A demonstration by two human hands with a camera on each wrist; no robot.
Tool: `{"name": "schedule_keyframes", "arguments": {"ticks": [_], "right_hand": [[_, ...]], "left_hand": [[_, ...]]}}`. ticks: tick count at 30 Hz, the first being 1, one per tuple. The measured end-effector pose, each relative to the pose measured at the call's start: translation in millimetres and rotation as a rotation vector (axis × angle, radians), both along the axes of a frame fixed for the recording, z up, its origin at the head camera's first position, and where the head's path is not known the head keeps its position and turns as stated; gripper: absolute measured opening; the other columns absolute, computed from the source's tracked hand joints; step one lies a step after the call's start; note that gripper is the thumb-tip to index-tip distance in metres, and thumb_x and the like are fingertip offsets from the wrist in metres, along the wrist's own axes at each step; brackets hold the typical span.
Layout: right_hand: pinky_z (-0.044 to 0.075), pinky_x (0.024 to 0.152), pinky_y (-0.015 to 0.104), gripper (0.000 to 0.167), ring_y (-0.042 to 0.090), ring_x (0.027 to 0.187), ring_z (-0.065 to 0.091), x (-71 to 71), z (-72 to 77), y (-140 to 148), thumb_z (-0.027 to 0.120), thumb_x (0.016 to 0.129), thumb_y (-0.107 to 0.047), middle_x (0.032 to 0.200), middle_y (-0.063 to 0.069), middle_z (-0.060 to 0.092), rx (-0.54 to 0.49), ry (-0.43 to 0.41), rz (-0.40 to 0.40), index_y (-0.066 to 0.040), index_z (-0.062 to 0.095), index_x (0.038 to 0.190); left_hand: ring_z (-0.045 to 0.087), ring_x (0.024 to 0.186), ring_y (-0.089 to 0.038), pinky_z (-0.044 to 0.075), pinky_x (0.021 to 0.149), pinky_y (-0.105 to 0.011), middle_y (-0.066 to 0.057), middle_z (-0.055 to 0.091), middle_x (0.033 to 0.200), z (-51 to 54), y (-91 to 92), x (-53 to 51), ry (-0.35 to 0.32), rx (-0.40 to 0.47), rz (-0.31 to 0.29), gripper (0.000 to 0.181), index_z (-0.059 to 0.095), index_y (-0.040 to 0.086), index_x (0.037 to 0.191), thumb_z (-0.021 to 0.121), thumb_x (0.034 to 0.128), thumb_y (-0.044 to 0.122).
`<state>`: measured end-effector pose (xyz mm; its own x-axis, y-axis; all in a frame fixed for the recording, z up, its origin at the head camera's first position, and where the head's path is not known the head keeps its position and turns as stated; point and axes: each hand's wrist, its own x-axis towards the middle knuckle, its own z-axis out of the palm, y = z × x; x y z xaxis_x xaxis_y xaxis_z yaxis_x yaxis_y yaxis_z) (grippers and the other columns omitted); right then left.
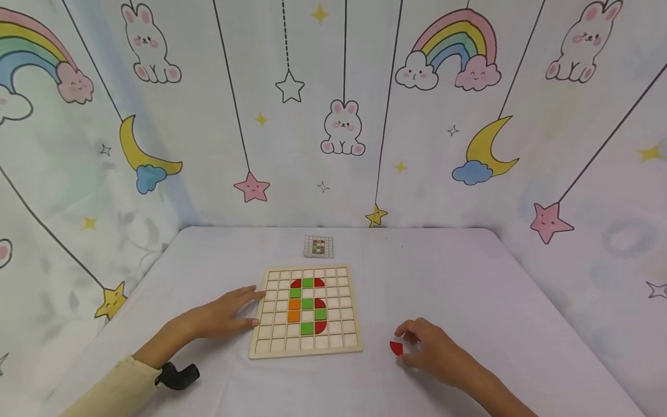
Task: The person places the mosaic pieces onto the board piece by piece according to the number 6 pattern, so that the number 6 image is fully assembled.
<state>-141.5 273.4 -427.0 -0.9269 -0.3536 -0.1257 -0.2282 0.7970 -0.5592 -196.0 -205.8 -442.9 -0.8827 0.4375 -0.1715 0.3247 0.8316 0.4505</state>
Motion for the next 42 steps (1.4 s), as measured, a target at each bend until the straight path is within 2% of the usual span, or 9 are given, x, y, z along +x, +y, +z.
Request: {"name": "schedule_keyframes", "arguments": {"ticks": [5, 11, 17, 23, 26, 30, 37, 42], "right_hand": [[0.059, 0.090, 0.037, 0.033, 0.014, 0.100, 0.060, 1.2, -4.6, -3.3, 0.090, 0.084, -0.022, 0.105, -0.007, 0.066, 0.035, 0.032, -0.017, -0.017, 0.071, 0.110], [0.060, 0.091, 0.040, 0.026, 0.013, 0.098, 0.062, 0.3, -5.2, -6.8, 0.088, 0.085, -0.017, 0.100, -0.008, 0.066, 0.038, 0.022, -0.049, -0.017, 0.072, 0.105], [0.060, 0.087, 0.035, 0.023, 0.013, 0.097, 0.063, 0.9, -6.1, -7.1, 0.086, 0.086, -0.014, 0.099, -0.008, 0.067, 0.034, 0.069, -0.009, -0.015, 0.072, 0.104], [0.061, 0.089, 0.040, 0.022, 0.012, 0.096, 0.064, -2.2, -5.9, -11.1, 0.086, 0.086, -0.013, 0.097, -0.008, 0.069, 0.047, 0.058, -0.040, -0.015, 0.073, 0.103], [0.061, 0.088, 0.039, 0.021, 0.011, 0.095, 0.064, -4.1, -5.9, -13.6, 0.086, 0.086, -0.014, 0.096, -0.010, 0.069, 0.054, 0.072, -0.032, -0.016, 0.073, 0.101], [0.061, 0.085, 0.036, 0.017, 0.009, 0.091, 0.063, -8.8, -4.5, -21.5, 0.086, 0.087, -0.017, 0.093, -0.011, 0.069, 0.063, 0.124, -0.011, -0.018, 0.073, 0.098], [0.061, 0.088, 0.039, 0.014, 0.011, 0.092, 0.062, -23.0, 2.8, -48.2, 0.084, 0.089, -0.015, 0.094, -0.008, 0.068, 0.017, 0.095, -0.072, -0.018, 0.073, 0.098], [0.061, 0.089, 0.038, 0.017, 0.012, 0.094, 0.062, -32.9, 5.7, -72.1, 0.085, 0.088, -0.016, 0.096, -0.008, 0.067, -0.010, 0.099, -0.052, -0.017, 0.072, 0.099]], "left_hand": [[0.028, 0.157, -0.047, 0.029, 0.125, -0.065, -0.026, 0.030, 0.169, -1.9, -1.1, 1.2, -0.017, 0.013, 0.011, 0.073, 0.040, 0.011, 0.163, 0.067, 0.1032, 0.046], [0.029, 0.156, -0.047, 0.030, 0.124, -0.065, -0.027, 0.031, 0.168, 0.3, -1.2, 2.2, -0.010, 0.017, 0.008, 0.073, 0.042, 0.011, 0.162, 0.068, 0.1028, 0.044], [0.030, 0.155, -0.049, 0.031, 0.124, -0.065, -0.028, 0.031, 0.168, 1.6, -0.7, 1.9, 0.000, 0.014, -0.004, 0.072, 0.042, 0.010, 0.161, 0.067, 0.1031, 0.044], [0.029, 0.155, -0.049, 0.030, 0.124, -0.066, -0.029, 0.030, 0.168, 2.3, -0.5, 2.6, -0.015, 0.021, -0.002, 0.072, 0.042, 0.010, 0.162, 0.066, 0.1035, 0.044], [0.029, 0.156, -0.048, 0.030, 0.124, -0.066, -0.028, 0.030, 0.168, 2.8, 0.2, 2.3, -0.012, 0.014, 0.004, 0.072, 0.042, 0.011, 0.162, 0.066, 0.1035, 0.045], [0.029, 0.156, -0.047, 0.030, 0.125, -0.064, -0.026, 0.031, 0.169, 2.4, 0.1, 1.7, -0.005, -0.001, 0.014, 0.072, 0.042, 0.012, 0.162, 0.067, 0.1033, 0.045], [0.030, 0.156, -0.046, 0.031, 0.125, -0.064, -0.026, 0.031, 0.169, 1.8, -1.1, 1.8, -0.005, -0.004, 0.014, 0.071, 0.042, 0.011, 0.162, 0.067, 0.1032, 0.044], [0.030, 0.156, -0.045, 0.031, 0.125, -0.063, -0.025, 0.031, 0.169, 1.3, 0.8, 0.8, -0.010, -0.004, 0.017, 0.072, 0.042, 0.012, 0.162, 0.067, 0.1029, 0.045]]}}
